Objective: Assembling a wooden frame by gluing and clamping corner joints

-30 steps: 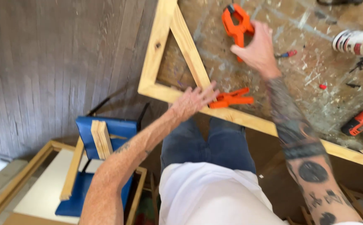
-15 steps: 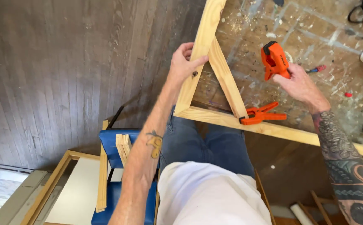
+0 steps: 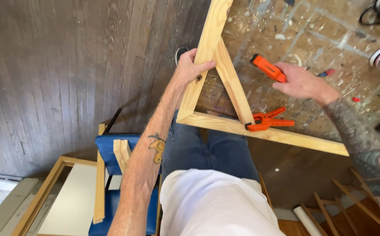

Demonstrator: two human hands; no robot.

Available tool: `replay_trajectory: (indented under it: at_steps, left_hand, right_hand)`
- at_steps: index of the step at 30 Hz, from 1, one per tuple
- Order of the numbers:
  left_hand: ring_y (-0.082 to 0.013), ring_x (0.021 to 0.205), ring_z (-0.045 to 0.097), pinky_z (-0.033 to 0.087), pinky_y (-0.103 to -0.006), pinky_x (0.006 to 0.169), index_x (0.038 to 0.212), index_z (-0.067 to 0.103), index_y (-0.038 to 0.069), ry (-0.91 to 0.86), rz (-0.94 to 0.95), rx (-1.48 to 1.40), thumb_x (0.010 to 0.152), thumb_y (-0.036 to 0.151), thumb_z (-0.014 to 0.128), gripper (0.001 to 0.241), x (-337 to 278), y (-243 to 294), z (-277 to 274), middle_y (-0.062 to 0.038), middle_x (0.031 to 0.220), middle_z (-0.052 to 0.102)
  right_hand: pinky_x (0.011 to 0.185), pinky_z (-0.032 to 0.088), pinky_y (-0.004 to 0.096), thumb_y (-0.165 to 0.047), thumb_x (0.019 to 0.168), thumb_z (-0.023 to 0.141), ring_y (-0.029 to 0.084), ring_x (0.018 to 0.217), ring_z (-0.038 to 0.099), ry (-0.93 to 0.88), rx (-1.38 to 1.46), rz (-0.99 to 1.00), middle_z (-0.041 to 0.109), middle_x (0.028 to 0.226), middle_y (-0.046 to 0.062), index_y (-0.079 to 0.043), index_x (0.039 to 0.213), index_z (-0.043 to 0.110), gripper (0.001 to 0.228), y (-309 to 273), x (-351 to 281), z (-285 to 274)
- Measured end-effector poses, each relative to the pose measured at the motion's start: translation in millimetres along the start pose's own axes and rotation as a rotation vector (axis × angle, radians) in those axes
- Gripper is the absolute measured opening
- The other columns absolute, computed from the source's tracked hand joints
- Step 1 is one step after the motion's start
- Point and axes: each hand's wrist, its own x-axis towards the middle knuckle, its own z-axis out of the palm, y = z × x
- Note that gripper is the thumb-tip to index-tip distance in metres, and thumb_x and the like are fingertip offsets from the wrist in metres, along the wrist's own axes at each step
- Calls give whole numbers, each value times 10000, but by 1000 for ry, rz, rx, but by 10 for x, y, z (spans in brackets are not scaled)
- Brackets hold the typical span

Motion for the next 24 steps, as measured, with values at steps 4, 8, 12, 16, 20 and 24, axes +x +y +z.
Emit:
replay_trajectory:
  at_steps: [4,8,12,16,20,24]
  left_hand:
    - [-117,927,732,628,-270,769,1232,698,102,5,2,-6,701,327,871,603,-56,111,12,-16,1141,769]
    - [-119,967,738,623,-273,818,1269,666,116,36,-39,7,676,391,856,681,-146,88,22,-9,1188,761]
    - [-191,1032,697,575,-310,954,1292,636,157,342,283,-8,730,367,967,685,-498,-8,33,-75,1149,708]
    - [-165,1087,682,526,-315,1029,1337,625,190,351,309,2,790,408,916,657,-1267,367,230,-25,1172,700]
    - [-418,1284,606,482,-474,1127,1454,528,142,95,242,20,769,385,920,826,-1375,349,449,-270,1367,613]
    - [-320,1175,693,555,-407,1023,1387,608,237,127,205,165,819,408,872,650,-1548,509,489,-154,1215,727]
  right_hand:
    - [1005,507,499,-266,973,523,369,1120,639,76,28,16,485,1507,211,-60,1660,119,823,-222,-88,-82]
    - [604,455,336,-272,966,502,179,619,423,108,37,-88,457,796,42,-123,1228,482,302,-187,-68,44]
    - [985,462,593,-345,946,645,434,1141,639,300,702,-12,594,1170,261,-1,1337,529,533,-1108,-510,250]
    - [1002,566,482,-91,862,702,369,1091,709,258,1400,-177,701,1179,292,56,1345,611,513,-1261,-387,1118]
    - [1070,494,516,-87,860,706,346,1261,598,331,1098,-431,632,1330,273,26,1424,542,598,-1346,-184,1602]
    - [1062,496,453,-115,798,773,246,1229,597,270,1334,-418,643,1319,150,-33,1434,553,678,-1547,-477,1794]
